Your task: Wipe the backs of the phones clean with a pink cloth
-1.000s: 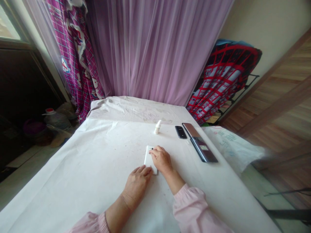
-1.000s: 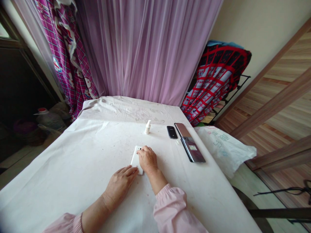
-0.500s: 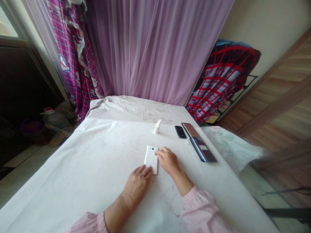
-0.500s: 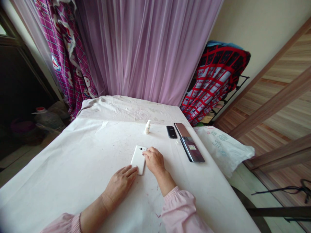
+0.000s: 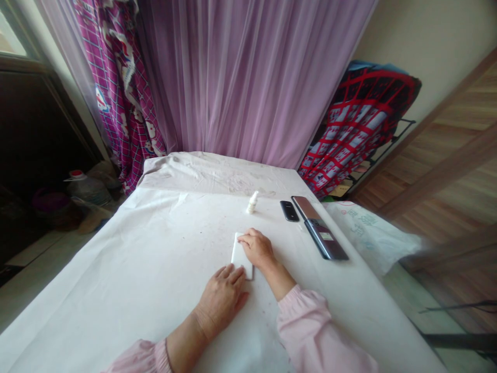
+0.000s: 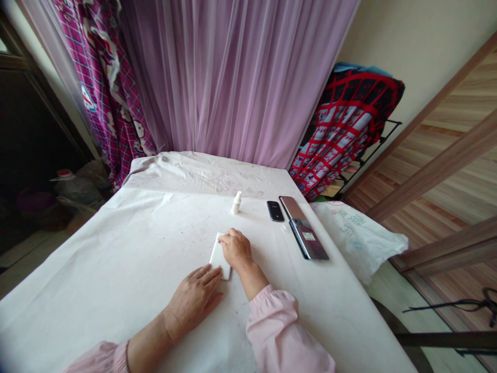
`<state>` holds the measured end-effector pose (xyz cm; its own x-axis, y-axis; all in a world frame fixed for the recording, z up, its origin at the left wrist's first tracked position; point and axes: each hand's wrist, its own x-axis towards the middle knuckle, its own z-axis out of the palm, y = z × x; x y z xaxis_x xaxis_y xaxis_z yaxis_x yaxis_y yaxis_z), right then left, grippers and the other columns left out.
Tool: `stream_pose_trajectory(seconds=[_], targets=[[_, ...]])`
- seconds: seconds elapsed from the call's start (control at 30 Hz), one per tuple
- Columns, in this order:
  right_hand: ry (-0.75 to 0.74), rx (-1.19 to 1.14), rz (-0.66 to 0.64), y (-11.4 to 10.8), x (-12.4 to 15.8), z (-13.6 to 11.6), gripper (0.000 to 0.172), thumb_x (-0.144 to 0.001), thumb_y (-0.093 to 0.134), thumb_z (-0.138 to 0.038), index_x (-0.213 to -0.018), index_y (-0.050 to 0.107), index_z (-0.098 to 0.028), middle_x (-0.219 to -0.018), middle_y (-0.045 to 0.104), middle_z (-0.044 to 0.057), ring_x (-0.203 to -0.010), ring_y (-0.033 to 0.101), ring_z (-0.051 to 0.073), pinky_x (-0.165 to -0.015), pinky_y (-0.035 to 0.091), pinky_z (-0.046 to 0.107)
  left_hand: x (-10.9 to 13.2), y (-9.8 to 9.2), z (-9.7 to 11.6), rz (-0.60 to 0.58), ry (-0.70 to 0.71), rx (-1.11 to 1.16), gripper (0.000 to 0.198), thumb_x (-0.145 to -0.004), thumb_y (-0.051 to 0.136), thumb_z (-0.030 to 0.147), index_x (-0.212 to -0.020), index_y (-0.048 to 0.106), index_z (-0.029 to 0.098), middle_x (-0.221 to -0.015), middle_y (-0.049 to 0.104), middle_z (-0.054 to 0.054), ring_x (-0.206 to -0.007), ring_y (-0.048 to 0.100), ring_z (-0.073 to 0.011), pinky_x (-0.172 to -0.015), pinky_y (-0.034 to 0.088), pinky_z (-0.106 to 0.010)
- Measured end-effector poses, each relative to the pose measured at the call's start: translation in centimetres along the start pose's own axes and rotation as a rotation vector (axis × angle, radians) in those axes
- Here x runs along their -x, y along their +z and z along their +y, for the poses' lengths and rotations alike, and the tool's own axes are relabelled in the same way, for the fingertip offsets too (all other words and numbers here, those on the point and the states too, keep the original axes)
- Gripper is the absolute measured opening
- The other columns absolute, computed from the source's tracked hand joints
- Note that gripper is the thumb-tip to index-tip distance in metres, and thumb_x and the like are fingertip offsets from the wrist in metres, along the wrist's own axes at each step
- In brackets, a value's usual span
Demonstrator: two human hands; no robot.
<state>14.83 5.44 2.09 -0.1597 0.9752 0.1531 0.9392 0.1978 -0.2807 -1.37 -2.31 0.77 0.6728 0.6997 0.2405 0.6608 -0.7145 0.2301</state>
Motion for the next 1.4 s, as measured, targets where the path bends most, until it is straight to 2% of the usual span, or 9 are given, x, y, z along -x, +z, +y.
stream_pose_trajectory(seconds=[0.37,0.7,0.97,1.4], targets=[[-0.037,-0.013,0.022,0.6,-0.2,-0.4,0.024,-0.090,0.053,-0.020,-0.097,0.073,-0.030,-0.097,0.066,0.001,-0.094,0.058,0.014,-0.083,0.042,0.020,-0.1,0.1,0.6,-0.048,-0.030,-0.041,0.037,-0.085,0.061,0.026,-0.120,0.059,0.014,-0.122,0.064,-0.010,-0.115,0.057,-0.0293,-0.097,0.048,-0.043],[-0.019,-0.062,0.035,-0.7,1.4,1.8,0.024,-0.087,0.056,-0.015,-0.094,0.075,-0.029,-0.094,0.067,0.002,-0.092,0.059,0.015,-0.083,0.042,0.022,-0.2,-0.4,0.8,-0.025,-0.036,-0.047,0.030,-0.085,0.062,0.024,-0.114,0.062,0.018,-0.118,0.066,-0.007,-0.111,0.060,-0.0257,-0.096,0.049,-0.038],[0.021,-0.083,0.053,-0.9,2.5,3.0,0.025,-0.088,0.055,-0.017,-0.097,0.074,-0.030,-0.095,0.067,0.001,-0.090,0.060,0.014,-0.081,0.043,0.022,-0.1,0.0,0.6,0.009,-0.023,-0.030,0.028,-0.084,0.062,0.022,-0.111,0.063,0.016,-0.116,0.067,-0.008,-0.109,0.060,-0.0254,-0.094,0.050,-0.039],[-0.019,-0.045,0.042,-0.7,1.0,1.5,0.026,-0.086,0.055,-0.014,-0.092,0.075,-0.029,-0.092,0.067,0.002,-0.090,0.059,0.015,-0.082,0.043,0.022,-0.3,-0.6,0.4,0.026,0.013,-0.006,0.023,-0.083,0.058,0.016,-0.106,0.064,0.017,-0.112,0.068,-0.008,-0.104,0.062,-0.0239,-0.089,0.053,-0.037]])
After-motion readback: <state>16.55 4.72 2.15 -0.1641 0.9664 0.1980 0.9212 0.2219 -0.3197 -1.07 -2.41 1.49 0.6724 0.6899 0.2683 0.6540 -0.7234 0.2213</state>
